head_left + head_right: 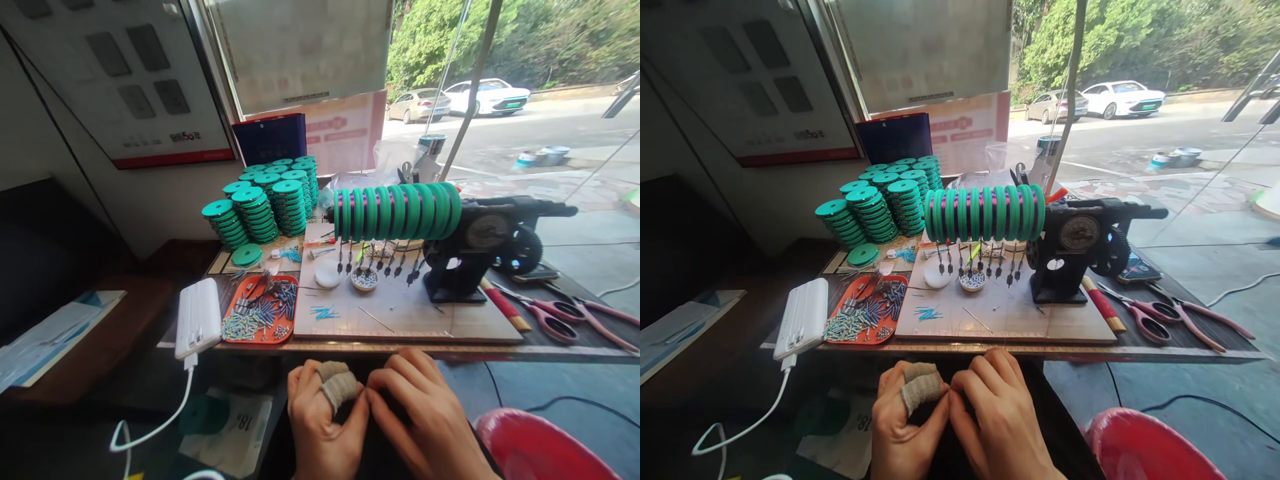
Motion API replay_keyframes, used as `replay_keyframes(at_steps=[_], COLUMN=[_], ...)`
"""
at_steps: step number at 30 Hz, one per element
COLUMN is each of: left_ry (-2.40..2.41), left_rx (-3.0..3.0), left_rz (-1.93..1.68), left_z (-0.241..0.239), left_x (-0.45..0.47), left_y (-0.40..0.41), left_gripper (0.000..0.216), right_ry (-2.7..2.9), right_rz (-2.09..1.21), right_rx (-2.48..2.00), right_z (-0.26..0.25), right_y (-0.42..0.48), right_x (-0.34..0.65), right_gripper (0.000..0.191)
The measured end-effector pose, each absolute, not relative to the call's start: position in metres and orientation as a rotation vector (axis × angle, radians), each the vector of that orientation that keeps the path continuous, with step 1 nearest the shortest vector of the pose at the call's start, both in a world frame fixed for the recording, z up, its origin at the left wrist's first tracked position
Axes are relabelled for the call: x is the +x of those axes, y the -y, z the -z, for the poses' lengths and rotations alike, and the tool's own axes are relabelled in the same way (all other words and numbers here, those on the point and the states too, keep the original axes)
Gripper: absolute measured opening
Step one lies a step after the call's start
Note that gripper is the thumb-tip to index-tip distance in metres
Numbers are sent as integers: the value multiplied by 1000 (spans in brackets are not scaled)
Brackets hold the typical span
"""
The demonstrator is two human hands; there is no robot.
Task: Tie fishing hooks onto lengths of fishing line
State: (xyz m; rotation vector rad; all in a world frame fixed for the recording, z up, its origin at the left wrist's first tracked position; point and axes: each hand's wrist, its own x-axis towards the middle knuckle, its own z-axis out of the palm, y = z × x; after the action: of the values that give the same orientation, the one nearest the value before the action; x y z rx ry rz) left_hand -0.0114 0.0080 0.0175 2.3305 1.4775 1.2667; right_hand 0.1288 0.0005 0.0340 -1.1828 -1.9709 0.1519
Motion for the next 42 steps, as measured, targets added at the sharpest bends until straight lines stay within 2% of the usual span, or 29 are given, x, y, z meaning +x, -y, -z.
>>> replay_keyframes(at_steps=[10, 18, 30, 42], left_ry=[-1495, -1469, -1475, -1471], left_rx=[2328, 2354, 2471, 2318], left_rz=[-1268, -1253, -1223, -1311], left_z=[-18, -17, -21, -16], left_x=[-11, -13, -12, -12], left_y=[-7, -7, -8, -6], left_gripper=[12, 10, 13, 14], right_ry=[1955, 1982, 1951, 1948], right_rz=[-88, -204, -164, -201], right_rx=[-1185, -1188, -1177, -1166], right_z=[-37, -29, -34, -31], right_y=[-2, 0, 0, 0], right_x=[126, 129, 127, 125], right_gripper=[14, 12, 13, 13])
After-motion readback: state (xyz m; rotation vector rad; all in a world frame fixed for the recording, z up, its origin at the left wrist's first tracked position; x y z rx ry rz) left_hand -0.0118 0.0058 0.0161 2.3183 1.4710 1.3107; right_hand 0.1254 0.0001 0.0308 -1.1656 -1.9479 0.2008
